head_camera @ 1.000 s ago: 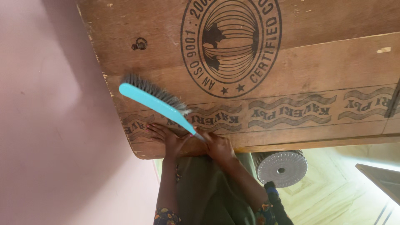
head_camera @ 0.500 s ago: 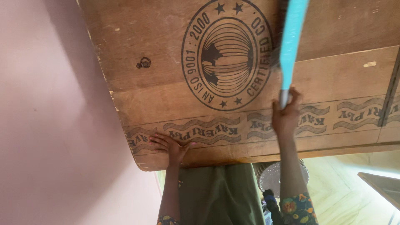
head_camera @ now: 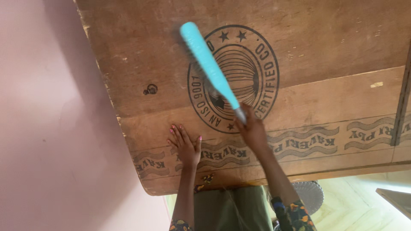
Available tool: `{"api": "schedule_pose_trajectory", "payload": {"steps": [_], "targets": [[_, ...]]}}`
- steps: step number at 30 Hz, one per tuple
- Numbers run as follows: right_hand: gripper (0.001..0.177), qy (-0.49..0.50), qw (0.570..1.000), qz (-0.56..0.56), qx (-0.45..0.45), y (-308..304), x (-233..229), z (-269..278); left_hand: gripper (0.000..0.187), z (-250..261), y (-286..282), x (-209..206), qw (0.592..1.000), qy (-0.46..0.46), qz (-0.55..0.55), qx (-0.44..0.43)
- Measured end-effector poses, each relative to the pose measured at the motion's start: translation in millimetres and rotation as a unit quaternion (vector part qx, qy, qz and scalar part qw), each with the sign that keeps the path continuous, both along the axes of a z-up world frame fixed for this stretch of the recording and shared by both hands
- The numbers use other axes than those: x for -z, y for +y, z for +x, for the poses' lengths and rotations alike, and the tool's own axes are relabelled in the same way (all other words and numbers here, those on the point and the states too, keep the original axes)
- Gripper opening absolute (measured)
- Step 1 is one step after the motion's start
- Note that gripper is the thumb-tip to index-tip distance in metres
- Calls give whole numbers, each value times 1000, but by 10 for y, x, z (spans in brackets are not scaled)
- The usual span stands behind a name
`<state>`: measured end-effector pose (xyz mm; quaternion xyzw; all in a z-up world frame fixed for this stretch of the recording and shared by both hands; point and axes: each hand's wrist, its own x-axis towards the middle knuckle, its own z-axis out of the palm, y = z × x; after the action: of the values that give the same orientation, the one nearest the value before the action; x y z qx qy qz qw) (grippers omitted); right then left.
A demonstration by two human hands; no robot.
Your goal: The person uses a blue brush to sweep the surface of a large wooden table. They move the brush back and forth across the table, covering different areas to remove dust or debris.
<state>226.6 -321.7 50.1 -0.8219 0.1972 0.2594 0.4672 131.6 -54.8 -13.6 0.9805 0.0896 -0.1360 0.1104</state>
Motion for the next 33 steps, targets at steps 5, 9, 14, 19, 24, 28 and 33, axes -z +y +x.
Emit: {"api": "schedule_pose_trajectory", "payload": {"steps": [5,9,14,19,24,28,33], "targets": [[53,-29,971,-38,234,-739,-150,148,86,-26,-55,81,998,-54,19,-10],[53,-89,980,-80,160,-568,-227,270,83,-29,-63,70,997,-73,1,-12],[61,-32,999,-9,-41,451,-196,187,81,99,-77,83,998,-63,14,0],[64,-196,959,-39,-204,781,-56,220,74,757,111,196,998,-29,18,62],[54,-10,999,-49,5,-243,25,605,76,1149,206,73,995,-40,8,95],[50,-39,973,-152,170,-1335,-96,551,75,1139,163,23,995,-61,-12,81],[51,-55,950,-94,293,-1701,-261,696,73,1145,176,34,995,-68,-23,76]]}}
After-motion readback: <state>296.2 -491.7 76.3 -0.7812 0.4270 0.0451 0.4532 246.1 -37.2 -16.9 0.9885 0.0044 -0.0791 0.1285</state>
